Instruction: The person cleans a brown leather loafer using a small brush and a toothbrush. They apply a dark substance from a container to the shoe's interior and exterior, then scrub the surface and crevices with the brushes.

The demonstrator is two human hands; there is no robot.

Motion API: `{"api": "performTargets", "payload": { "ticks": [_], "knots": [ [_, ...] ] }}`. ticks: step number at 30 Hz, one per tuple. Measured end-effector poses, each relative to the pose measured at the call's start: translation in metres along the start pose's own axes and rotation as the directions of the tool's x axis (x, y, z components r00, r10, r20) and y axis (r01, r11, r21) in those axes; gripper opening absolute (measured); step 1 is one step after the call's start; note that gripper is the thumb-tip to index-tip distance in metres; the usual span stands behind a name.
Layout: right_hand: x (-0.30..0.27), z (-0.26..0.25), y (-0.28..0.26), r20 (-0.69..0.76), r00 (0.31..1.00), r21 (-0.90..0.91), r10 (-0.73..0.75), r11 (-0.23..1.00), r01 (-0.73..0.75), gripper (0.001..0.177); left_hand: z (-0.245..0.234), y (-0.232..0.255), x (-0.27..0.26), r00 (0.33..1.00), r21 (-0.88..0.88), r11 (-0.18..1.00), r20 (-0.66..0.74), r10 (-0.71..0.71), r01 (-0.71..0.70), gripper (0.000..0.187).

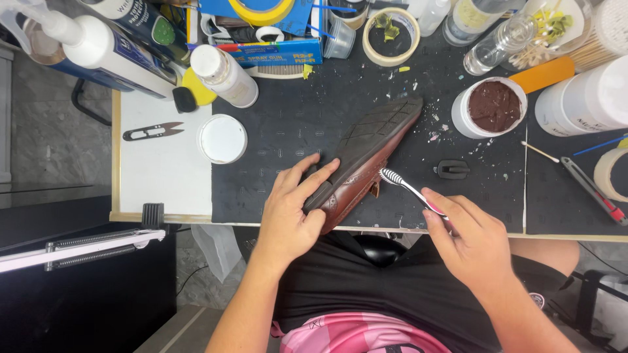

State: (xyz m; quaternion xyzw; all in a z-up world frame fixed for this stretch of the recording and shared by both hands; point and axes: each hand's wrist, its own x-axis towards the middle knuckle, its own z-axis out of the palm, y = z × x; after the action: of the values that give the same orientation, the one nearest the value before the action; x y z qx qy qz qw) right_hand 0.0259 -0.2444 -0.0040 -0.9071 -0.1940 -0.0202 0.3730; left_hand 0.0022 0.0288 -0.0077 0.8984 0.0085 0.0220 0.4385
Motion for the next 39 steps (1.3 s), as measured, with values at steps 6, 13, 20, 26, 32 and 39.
{"api": "performTargets", "payload": {
  "ticks": [6, 13, 20, 26, 32, 39],
  "knots": [
    [-0.008, 0.013, 0.0, -0.014, 1.0, -0.027, -0.002, 1.0, 0.002, 0.034, 0.016, 0.011, 0.0, 0.986, 0.177, 0.984, -0.158, 0.055, -0.027, 0.064],
    [-0.003, 0.023, 0.0, -0.005, 0.998, -0.157, -0.064, 0.986, 0.062, 0.032, 0.019, 0.005, 0.004, 0.985, 0.188, 0.982, -0.166, 0.042, -0.01, 0.065],
    [-0.006, 0.036, 0.004, -0.112, 0.99, -0.092, -0.091, 0.992, 0.081, 0.027, 0.019, -0.002, 0.007, 0.989, 0.165, 0.986, -0.145, 0.035, -0.011, 0.065],
    [-0.002, 0.044, 0.016, -0.134, 0.991, -0.096, -0.002, 0.995, -0.011, 0.023, 0.02, -0.005, 0.008, 0.99, 0.162, 0.987, -0.139, 0.027, -0.004, 0.065],
    [-0.002, 0.05, 0.009, -0.124, 0.986, -0.032, -0.108, 0.994, 0.105, 0.025, 0.017, -0.007, 0.01, 0.993, 0.141, 0.99, -0.116, 0.015, 0.002, 0.067],
    [0.005, 0.059, 0.015, -0.137, 0.971, -0.078, -0.193, 0.98, 0.184, 0.008, 0.015, -0.012, 0.013, 0.995, 0.105, 0.994, -0.096, -0.014, 0.024, 0.066]
  ]
}}
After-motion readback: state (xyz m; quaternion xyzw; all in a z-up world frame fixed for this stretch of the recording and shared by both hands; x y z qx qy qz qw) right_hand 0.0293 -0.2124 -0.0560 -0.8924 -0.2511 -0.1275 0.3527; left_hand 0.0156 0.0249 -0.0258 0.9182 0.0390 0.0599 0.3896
